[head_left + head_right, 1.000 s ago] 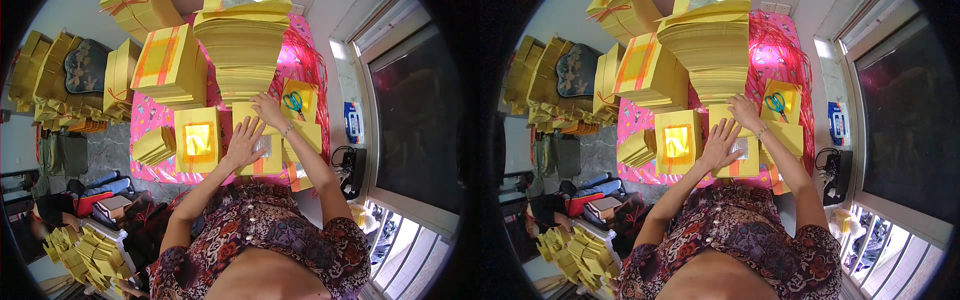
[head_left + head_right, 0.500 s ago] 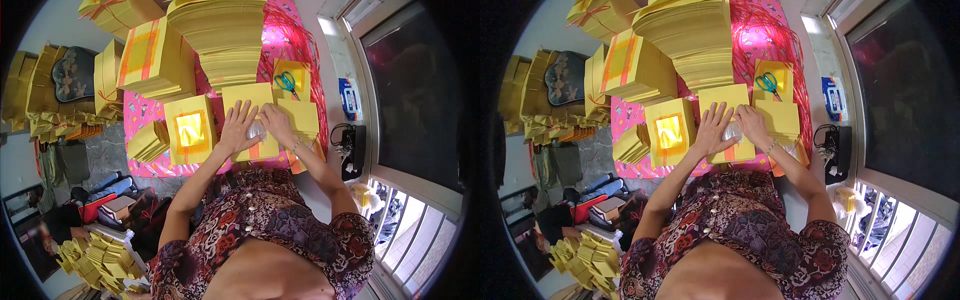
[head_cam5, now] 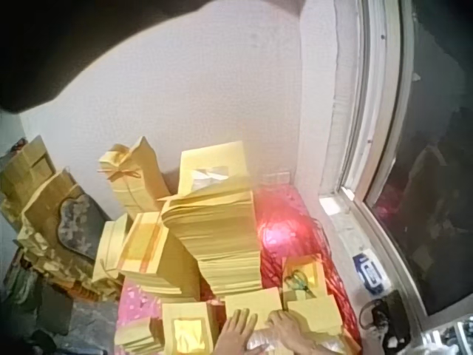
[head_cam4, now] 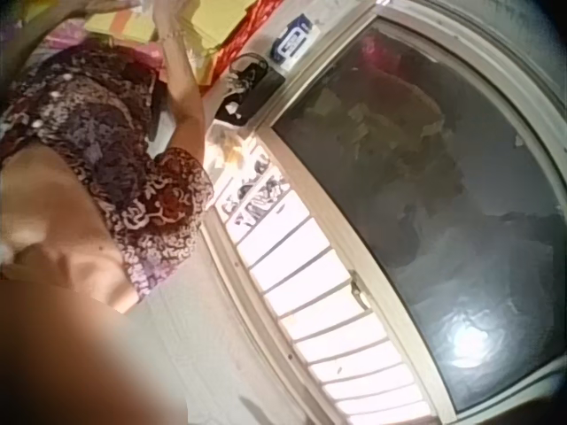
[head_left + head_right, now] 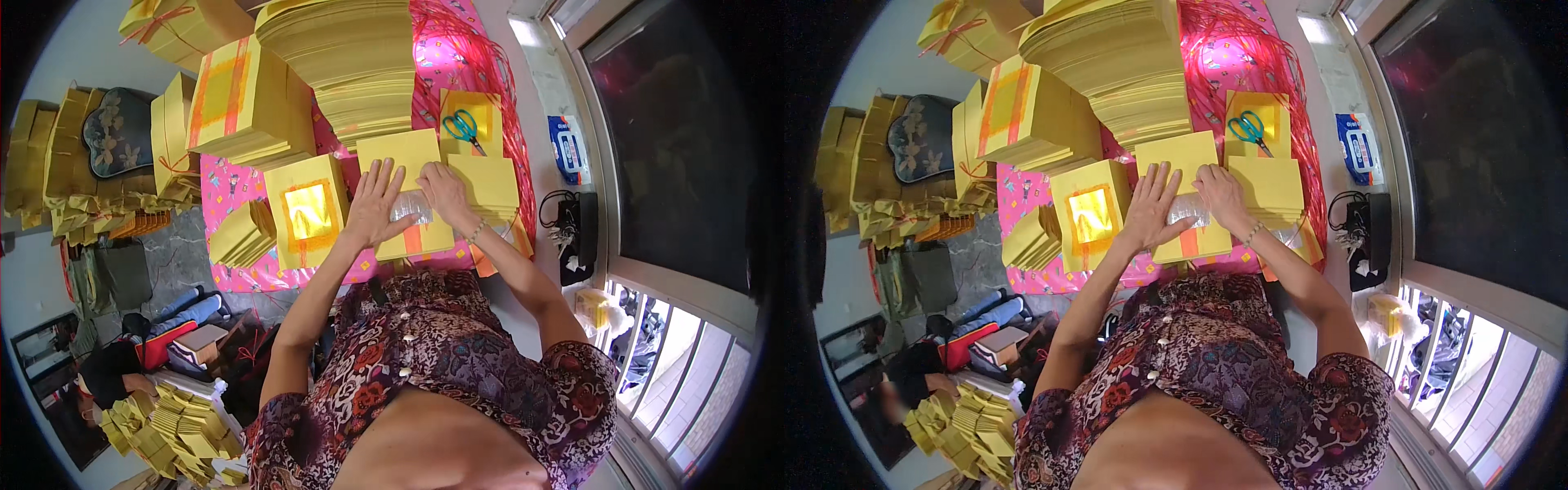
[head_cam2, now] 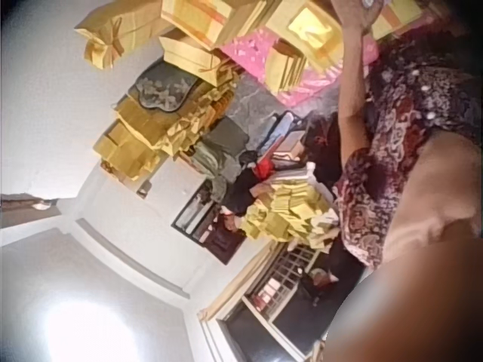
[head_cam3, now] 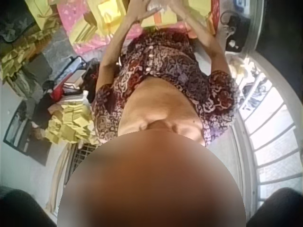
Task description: Apply silver or gold foil squares onto stacks of yellow joss paper.
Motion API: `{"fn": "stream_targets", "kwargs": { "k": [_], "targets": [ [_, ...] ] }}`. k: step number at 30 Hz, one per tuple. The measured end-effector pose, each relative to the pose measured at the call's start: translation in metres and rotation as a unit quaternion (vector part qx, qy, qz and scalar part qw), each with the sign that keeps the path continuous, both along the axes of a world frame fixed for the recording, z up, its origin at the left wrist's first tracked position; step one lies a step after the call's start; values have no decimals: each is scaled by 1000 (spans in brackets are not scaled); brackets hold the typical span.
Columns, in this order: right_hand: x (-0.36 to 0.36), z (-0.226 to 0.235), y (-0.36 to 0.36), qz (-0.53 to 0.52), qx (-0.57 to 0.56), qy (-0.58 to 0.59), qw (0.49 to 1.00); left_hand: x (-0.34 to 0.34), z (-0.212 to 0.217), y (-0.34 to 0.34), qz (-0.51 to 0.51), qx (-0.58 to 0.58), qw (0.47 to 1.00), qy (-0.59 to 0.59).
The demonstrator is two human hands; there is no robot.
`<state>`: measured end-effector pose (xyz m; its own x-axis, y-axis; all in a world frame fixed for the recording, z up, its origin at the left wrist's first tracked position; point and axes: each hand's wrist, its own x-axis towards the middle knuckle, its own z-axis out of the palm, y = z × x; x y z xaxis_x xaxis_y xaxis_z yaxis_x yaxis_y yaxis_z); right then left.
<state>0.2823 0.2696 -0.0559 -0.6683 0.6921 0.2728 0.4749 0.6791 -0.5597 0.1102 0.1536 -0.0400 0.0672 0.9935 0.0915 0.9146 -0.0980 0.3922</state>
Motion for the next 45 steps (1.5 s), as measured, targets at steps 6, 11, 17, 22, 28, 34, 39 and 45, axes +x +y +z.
{"fn": "stream_targets", "kwargs": {
  "k": [6, 11, 17, 22, 28, 34, 39, 45],
  "targets": [
    [0, 21, 0, 39, 5, 30, 999, -10, 1, 2, 7, -42, 999, -17],
    [0, 27, 14, 138, 131, -85, 978, -16, 2, 7, 2, -57, 998, -41],
    [-5, 25, 25, 186, 204, -58, 959, -18, -3, 9, 22, 31, 999, -7],
    [-2, 15, 30, 209, 231, -59, 948, -18, 0, 12, 16, 56, 998, -3],
    [-5, 19, 37, 221, 238, -34, 945, -20, 3, 22, 32, 45, 997, 55],
    [-6, 42, 37, 133, 131, 35, 982, -24, 6, 29, 43, 138, 983, 116],
    [14, 59, 42, -88, -76, 111, 987, -6, 45, 46, 34, 168, 973, 157],
    [81, 47, 53, -135, -461, 241, 844, 53, 61, 65, -72, 114, 981, 141]
  ]
}}
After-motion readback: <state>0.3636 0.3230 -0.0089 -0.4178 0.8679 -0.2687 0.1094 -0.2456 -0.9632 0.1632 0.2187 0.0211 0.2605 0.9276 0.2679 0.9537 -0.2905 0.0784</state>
